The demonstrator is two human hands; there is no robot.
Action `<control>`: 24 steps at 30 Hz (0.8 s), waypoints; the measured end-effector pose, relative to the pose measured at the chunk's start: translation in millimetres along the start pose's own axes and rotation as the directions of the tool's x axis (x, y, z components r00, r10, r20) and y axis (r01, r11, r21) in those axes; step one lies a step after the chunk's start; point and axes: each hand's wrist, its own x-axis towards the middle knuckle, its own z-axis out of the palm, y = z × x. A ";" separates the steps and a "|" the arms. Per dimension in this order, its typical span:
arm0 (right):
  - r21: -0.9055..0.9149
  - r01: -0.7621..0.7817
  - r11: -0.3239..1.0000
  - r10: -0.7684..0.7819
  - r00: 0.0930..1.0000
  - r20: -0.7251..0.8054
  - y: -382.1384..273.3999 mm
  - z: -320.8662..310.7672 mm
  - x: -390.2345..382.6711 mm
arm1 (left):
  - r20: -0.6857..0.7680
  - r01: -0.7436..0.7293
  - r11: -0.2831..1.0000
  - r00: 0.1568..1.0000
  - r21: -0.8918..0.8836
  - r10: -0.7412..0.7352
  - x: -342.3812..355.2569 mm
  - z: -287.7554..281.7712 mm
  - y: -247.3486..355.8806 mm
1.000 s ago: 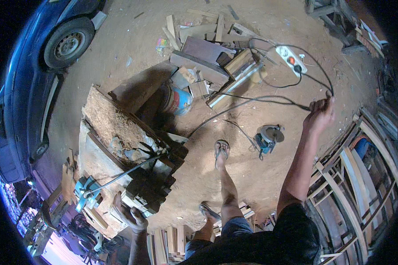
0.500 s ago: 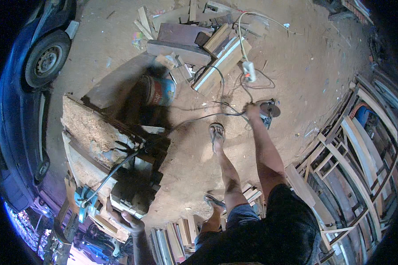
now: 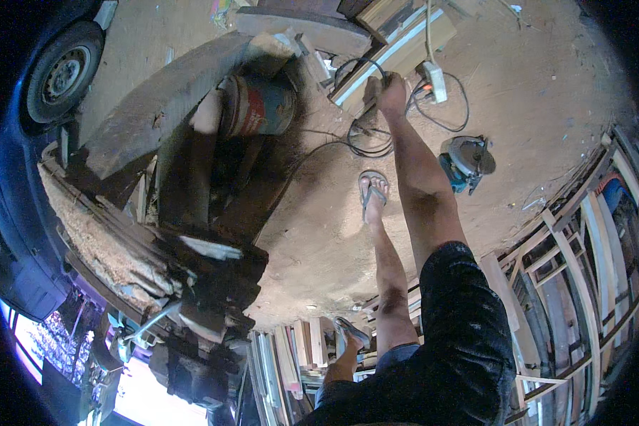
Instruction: The person uses a circular saw to cut a long wooden plank into smaller pieces on a workbench. They measure and mark the wood with a tape measure and pencil before making cuts, then stack the resulting pieces.
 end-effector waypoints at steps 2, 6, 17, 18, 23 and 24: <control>-0.029 -0.044 0.999 0.048 0.988 0.147 9.3 25.4 -10.7 | 0.014 0.005 1.000 1.000 -0.003 -0.005 3.1 2.2 0.6; 0.298 0.103 0.949 -0.264 0.775 0.574 -41.8 35.4 -94.5 | 0.033 0.033 0.999 0.999 0.006 -0.033 6.9 5.0 1.5; 0.781 -0.371 0.503 0.446 0.885 0.133 37.2 55.2 -1.0 | 0.086 0.038 0.999 0.996 -0.008 -0.037 18.7 12.7 -0.3; 0.784 -0.419 0.458 0.501 0.850 0.162 34.5 51.3 2.1 | 0.092 0.036 0.999 0.995 -0.011 -0.035 17.6 13.9 1.5; 0.665 -0.602 0.442 0.512 0.778 0.364 23.7 24.7 0.1 | 0.089 0.014 1.000 0.996 -0.027 -0.012 16.0 11.1 9.3; 0.717 -0.520 0.465 0.477 0.829 0.292 33.5 20.4 1.6 | 0.090 0.000 0.999 0.996 -0.047 0.004 17.6 10.7 9.5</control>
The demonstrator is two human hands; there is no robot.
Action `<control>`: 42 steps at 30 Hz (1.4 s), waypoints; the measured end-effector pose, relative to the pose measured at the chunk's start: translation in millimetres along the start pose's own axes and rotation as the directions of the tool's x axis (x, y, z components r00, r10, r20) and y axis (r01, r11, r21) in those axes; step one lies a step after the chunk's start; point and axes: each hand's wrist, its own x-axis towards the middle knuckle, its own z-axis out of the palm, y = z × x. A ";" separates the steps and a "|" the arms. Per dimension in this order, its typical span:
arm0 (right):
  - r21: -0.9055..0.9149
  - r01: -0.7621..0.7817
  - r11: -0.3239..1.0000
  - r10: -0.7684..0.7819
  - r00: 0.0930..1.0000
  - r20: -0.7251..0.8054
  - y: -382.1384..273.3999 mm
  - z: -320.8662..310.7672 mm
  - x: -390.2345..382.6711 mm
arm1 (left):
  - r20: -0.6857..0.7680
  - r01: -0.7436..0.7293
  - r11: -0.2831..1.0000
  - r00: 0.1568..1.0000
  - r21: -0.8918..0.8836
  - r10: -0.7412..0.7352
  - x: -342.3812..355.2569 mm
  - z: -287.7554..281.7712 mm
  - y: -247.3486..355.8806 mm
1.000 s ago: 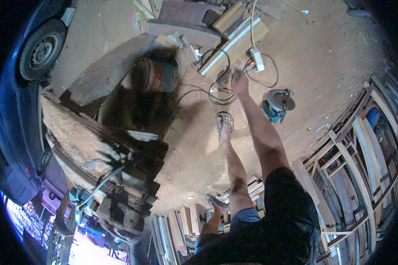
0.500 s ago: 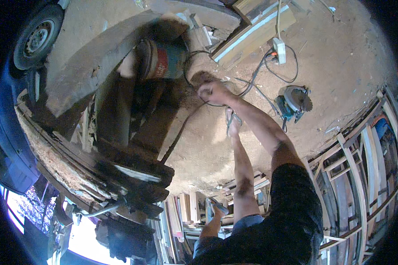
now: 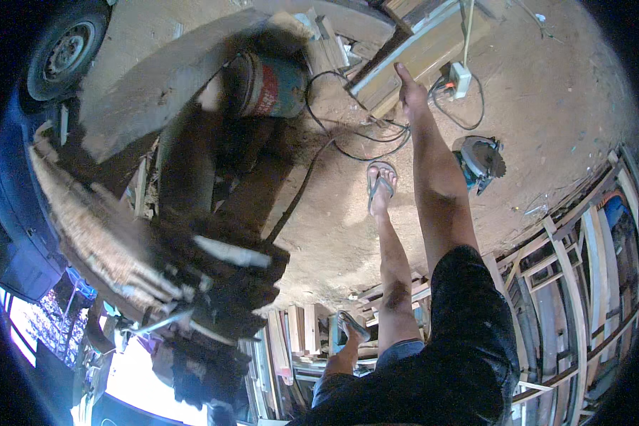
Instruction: The person uses a circular saw to cut a long wooden plank into smaller pieces on a workbench. They measure and mark the wood with a tape measure and pencil before making cuts, then stack the resulting pieces.
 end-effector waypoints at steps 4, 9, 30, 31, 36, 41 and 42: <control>-0.088 0.130 0.988 -0.136 0.989 -0.065 -30.6 -39.3 -14.6 | 0.007 -0.054 0.995 0.998 -0.081 0.055 4.0 -1.2 5.6; -0.508 -0.195 0.839 0.172 0.981 -0.092 -173.5 -64.9 -135.7 | -0.104 -0.136 0.989 0.986 -0.054 0.130 -8.8 -15.1 27.2; -0.446 0.553 0.704 0.275 0.367 0.889 -462.5 6.1 -738.9 | 0.506 0.497 -0.116 0.860 -0.860 -0.067 -144.7 -152.2 160.8; -0.463 0.571 0.679 0.335 0.320 0.886 -453.0 25.0 -751.3 | 0.425 0.398 -0.292 0.905 -0.870 -0.034 -147.4 -160.6 151.7; -0.375 0.705 0.601 0.539 -0.011 0.842 -421.1 103.5 -837.1 | 0.176 0.043 -0.424 0.943 -0.905 -0.281 -157.7 -216.6 67.1; -0.353 0.790 0.501 0.661 -0.087 0.746 -390.4 129.4 -894.1 | 0.091 -0.208 -0.570 0.888 -0.795 -0.451 -186.0 -251.7 -58.6; -0.352 0.785 0.509 0.648 -0.081 0.757 -379.9 135.5 -911.2 | 0.070 -0.257 -0.583 0.875 -0.771 -0.479 -191.4 -253.5 -90.3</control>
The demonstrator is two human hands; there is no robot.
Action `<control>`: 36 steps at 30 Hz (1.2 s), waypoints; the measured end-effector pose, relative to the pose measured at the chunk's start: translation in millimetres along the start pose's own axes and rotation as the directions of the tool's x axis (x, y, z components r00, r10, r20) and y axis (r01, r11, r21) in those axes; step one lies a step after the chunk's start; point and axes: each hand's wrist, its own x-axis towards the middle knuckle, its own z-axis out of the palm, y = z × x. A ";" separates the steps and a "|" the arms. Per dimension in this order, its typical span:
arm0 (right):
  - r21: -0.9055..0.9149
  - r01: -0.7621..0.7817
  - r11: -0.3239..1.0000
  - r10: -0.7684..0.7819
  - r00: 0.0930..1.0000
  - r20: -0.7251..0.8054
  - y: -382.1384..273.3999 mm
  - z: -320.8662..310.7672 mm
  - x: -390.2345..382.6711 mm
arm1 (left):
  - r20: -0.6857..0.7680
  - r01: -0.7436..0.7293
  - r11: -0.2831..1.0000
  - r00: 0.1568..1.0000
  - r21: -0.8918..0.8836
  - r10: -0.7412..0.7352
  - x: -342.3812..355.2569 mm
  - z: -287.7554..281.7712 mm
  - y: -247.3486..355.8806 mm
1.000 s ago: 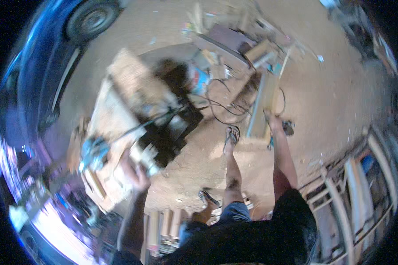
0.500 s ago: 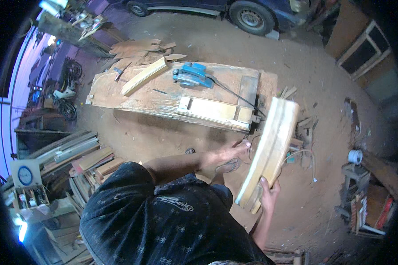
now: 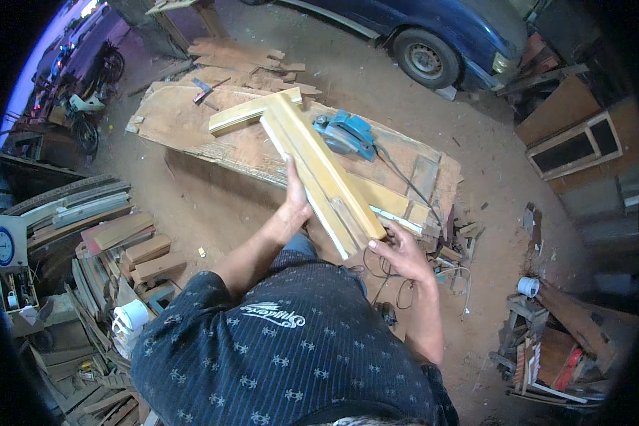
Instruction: The person uses a circular saw to cut a long wooden plank into smaller pieces on a workbench. They measure and mark the wood with a tape measure and pencil before making cuts, then stack the resulting pieces.
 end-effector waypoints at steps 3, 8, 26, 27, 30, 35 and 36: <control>-0.034 0.030 0.999 -0.034 0.990 -0.140 -43.5 46.9 50.1 | -0.083 -0.077 0.993 0.994 -0.094 0.070 32.5 -32.4 48.5; -0.020 0.117 0.993 -0.118 0.980 -0.160 -85.8 122.3 163.0 | -0.206 -0.103 0.974 0.977 -0.202 0.061 64.0 -64.7 138.6; -0.513 0.423 0.747 -0.496 0.868 -0.006 -170.0 240.0 317.1 | -0.284 -0.361 0.905 0.913 -0.225 0.293 160.5 -152.3 274.4; -0.564 0.452 0.691 -0.524 0.851 0.039 -164.8 237.1 322.3 | -0.093 -0.298 0.857 0.954 -0.420 0.286 167.2 -169.7 273.4; -0.633 0.577 0.516 -0.596 0.773 0.218 -165.7 227.4 329.0 | 0.359 0.039 0.765 0.897 -0.643 0.257 183.5 -188.6 284.8; -0.645 0.639 0.419 -0.591 0.731 0.341 -130.9 203.4 331.6 | -0.026 -0.283 0.912 0.957 -0.296 0.289 174.7 -164.0 311.0; -0.637 0.638 0.433 -0.593 0.734 0.332 -123.5 200.3 337.2 | 0.047 -0.274 0.889 0.949 -0.367 0.312 181.5 -175.3 310.5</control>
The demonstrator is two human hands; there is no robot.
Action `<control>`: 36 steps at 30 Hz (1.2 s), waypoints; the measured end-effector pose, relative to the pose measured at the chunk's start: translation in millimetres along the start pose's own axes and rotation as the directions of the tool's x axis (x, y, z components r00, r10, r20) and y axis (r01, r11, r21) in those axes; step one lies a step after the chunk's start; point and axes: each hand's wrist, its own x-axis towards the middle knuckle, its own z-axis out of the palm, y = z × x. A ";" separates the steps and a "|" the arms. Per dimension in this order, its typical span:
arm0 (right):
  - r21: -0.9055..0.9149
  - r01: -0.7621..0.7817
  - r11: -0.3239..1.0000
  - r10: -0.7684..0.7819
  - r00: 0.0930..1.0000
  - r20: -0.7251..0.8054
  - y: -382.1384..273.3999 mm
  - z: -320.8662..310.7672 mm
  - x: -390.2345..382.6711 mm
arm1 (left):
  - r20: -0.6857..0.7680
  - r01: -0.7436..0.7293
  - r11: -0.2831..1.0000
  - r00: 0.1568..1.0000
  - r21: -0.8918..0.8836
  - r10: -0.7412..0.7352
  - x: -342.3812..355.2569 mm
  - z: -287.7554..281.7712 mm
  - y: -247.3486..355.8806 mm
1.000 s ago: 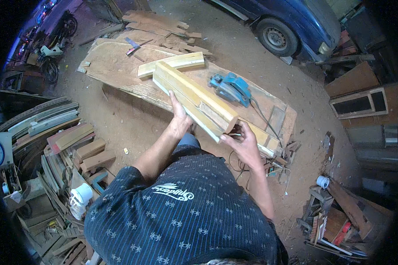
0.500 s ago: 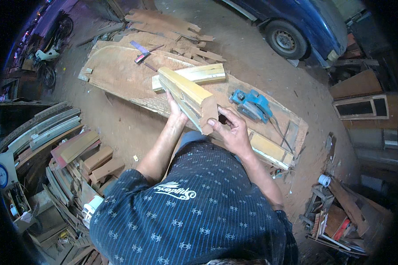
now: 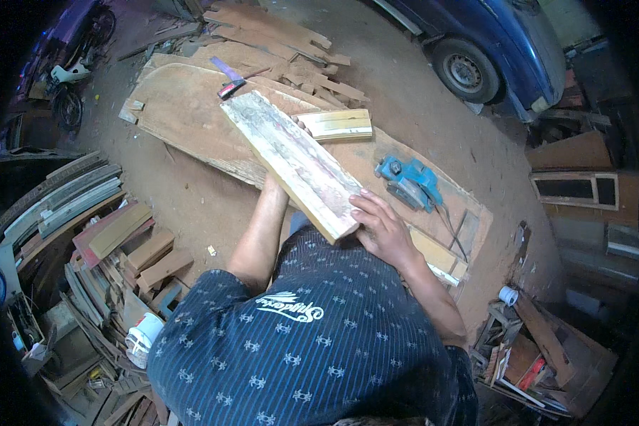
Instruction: The person uses a circular saw to cut a long wooden plank into smaller pieces on a workbench. They measure and mark the wood with a tape measure and pencil before making cuts, then stack the resulting pieces.
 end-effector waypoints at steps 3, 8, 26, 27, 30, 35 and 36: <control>-0.037 -0.005 0.999 0.004 1.000 -0.008 17.7 1.6 -0.7 | 0.101 0.047 0.975 0.995 -0.219 -0.026 14.4 -28.6 -4.0; 0.057 -0.123 0.991 0.129 0.984 -0.121 40.7 6.7 -4.8 | -0.312 0.017 0.989 0.948 -0.146 -0.062 26.4 -11.0 -8.8; -0.002 -0.544 0.839 0.542 0.836 -0.084 131.0 67.4 -48.7 | -0.221 -0.058 0.998 0.973 0.025 0.062 20.0 -15.7 2.3; -0.025 -0.563 0.826 0.560 0.824 -0.084 127.4 71.1 -52.2 | -0.117 -0.063 0.998 0.991 -0.007 0.062 21.2 -18.3 0.2; 0.130 -0.539 0.832 0.545 0.838 -0.011 121.9 77.3 -68.8 | 0.043 -0.166 0.960 0.986 0.227 0.160 17.5 -6.3 -9.3; 0.155 -0.547 0.822 0.554 0.833 0.002 110.8 80.3 -55.4 | 0.145 -0.326 0.813 0.945 0.483 0.293 15.5 -0.7 -38.9; 0.152 -0.544 0.825 0.550 0.835 0.009 107.4 76.4 -48.2 | 0.122 -0.206 0.969 0.974 0.139 0.190 19.2 1.4 -43.2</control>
